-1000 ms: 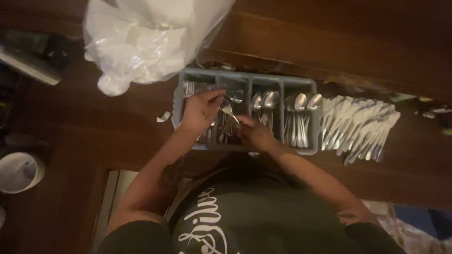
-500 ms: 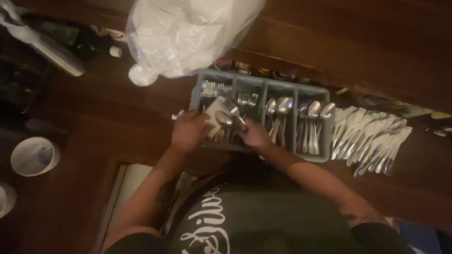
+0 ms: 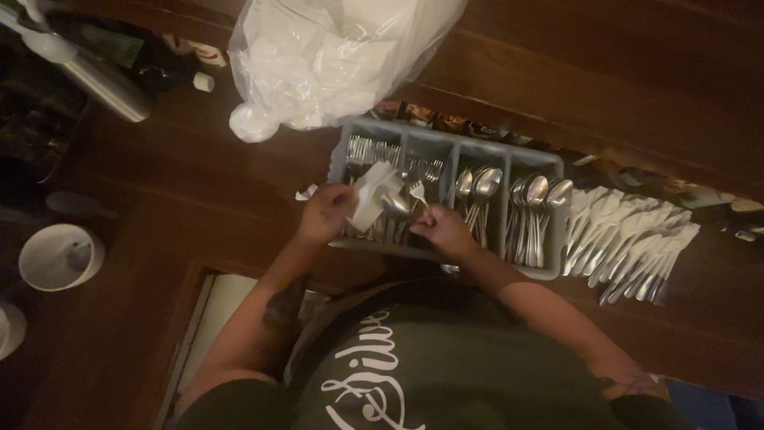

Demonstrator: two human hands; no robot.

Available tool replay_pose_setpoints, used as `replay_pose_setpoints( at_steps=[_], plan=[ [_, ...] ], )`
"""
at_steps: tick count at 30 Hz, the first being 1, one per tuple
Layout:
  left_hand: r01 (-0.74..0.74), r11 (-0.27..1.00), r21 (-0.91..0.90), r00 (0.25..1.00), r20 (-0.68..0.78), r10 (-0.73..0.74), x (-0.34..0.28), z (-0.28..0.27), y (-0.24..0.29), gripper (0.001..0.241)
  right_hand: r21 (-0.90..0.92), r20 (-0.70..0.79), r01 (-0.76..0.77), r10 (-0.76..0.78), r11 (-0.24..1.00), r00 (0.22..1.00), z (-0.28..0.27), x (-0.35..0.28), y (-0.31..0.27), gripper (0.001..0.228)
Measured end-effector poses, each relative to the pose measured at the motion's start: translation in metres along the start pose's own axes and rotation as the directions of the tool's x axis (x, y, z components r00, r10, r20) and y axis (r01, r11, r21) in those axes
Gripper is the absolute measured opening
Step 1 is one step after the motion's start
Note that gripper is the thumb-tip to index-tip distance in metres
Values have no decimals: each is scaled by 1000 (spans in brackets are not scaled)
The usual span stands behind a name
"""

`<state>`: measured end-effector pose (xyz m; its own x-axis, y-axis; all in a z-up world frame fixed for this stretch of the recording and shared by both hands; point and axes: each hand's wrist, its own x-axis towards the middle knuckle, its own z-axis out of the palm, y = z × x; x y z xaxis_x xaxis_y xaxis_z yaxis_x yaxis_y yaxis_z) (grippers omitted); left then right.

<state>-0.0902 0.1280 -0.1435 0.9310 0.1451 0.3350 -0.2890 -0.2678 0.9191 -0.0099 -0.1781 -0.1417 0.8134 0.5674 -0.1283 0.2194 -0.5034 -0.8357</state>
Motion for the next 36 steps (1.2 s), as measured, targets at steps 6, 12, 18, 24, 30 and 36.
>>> replay_pose_setpoints(
  at_steps=[6, 12, 18, 24, 30, 36],
  plan=[
    [243, 969, 31, 967, 64, -245, -1, -5, 1, 22, -174, -7, -87, 87, 981, 996, 10, 3, -8, 35],
    [-86, 939, 334, 985, -112, 130, -1, -2, 54, 18, 7, -8, -186, 186, 982, 982, 2, -2, -37, 30],
    [-205, 919, 336, 971, -47, 233, 2, 55, 122, 20, 655, 145, -323, 306, 683, 941, -33, -21, -63, 28],
    [-341, 931, 129, 939, -7, 345, -3, 90, 143, 37, 868, -126, -18, 255, 497, 959, -38, -57, -119, 33],
    [253, 789, -559, 967, 138, -213, 0, 99, 120, 42, 853, -166, 6, 260, 522, 951, -37, -68, -118, 33],
    [354, 746, -563, 935, 202, -291, 2, 97, 113, 48, 807, -126, -110, 352, 581, 928, -38, -73, -104, 33]
  ],
)
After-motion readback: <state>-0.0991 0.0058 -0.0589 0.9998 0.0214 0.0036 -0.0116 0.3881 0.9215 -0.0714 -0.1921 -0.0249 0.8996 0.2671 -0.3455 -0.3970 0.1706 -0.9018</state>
